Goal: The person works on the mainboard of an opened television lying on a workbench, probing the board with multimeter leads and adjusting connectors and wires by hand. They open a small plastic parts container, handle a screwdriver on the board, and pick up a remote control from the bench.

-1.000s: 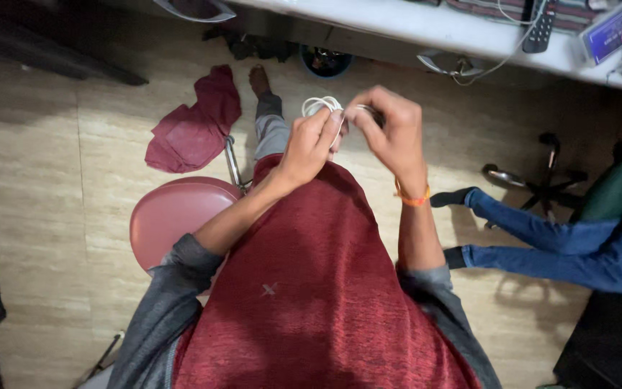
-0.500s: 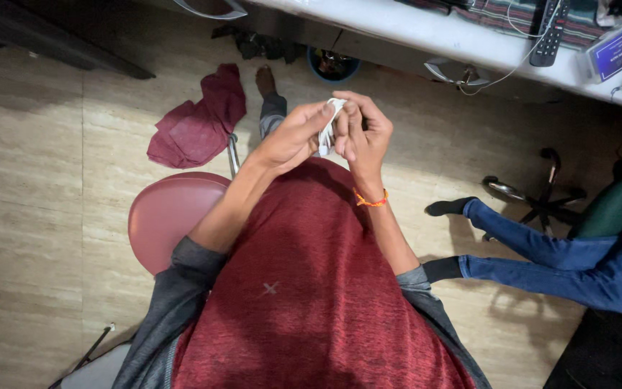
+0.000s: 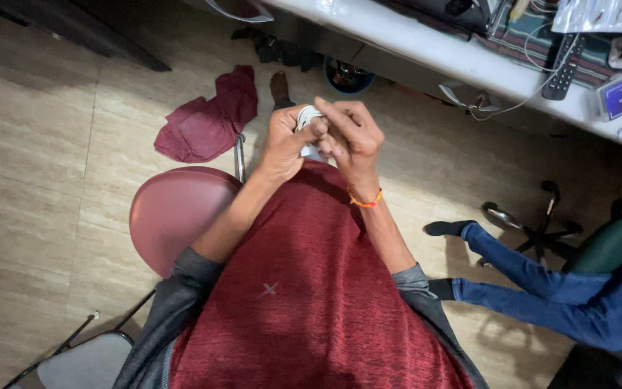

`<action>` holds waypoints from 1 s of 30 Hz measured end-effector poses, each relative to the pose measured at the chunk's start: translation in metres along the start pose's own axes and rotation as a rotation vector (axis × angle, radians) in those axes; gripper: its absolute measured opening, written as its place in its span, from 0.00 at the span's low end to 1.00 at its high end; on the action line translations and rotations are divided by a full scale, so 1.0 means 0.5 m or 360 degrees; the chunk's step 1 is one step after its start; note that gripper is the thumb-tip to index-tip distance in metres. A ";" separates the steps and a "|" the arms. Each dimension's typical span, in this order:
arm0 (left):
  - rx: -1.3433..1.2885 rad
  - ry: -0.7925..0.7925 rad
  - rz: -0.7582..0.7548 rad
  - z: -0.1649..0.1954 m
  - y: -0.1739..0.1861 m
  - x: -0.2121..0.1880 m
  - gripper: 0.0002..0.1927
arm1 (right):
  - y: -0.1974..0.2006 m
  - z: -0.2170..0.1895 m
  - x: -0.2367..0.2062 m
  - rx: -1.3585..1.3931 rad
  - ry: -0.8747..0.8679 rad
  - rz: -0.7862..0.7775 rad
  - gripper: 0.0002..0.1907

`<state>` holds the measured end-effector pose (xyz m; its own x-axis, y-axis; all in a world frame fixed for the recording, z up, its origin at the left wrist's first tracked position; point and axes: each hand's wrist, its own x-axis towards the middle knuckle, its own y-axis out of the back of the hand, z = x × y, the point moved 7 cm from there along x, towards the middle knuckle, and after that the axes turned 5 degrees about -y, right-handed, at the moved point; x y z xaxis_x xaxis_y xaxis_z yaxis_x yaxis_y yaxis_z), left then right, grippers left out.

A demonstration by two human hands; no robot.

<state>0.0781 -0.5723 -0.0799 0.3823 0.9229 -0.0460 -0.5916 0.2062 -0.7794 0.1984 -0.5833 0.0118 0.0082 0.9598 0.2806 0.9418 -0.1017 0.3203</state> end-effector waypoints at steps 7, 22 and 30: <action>-0.0310 0.0116 -0.0545 0.036 0.030 0.027 0.16 | -0.029 -0.012 0.038 0.0021 0.0199 -0.0122 0.19; -0.0193 -0.0745 0.0645 0.216 0.087 0.150 0.28 | -0.142 -0.100 0.236 -0.0330 0.0520 -0.0062 0.17; 0.0158 -0.0476 0.0484 0.331 0.121 0.313 0.28 | -0.246 0.027 0.478 0.0350 -0.0211 -0.0111 0.08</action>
<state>-0.0152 -0.3615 -0.0308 -0.0335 0.9970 -0.0696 -0.7163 -0.0725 -0.6941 0.0889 -0.3377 0.0272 -0.0292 0.9898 0.1392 0.9919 0.0115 0.1261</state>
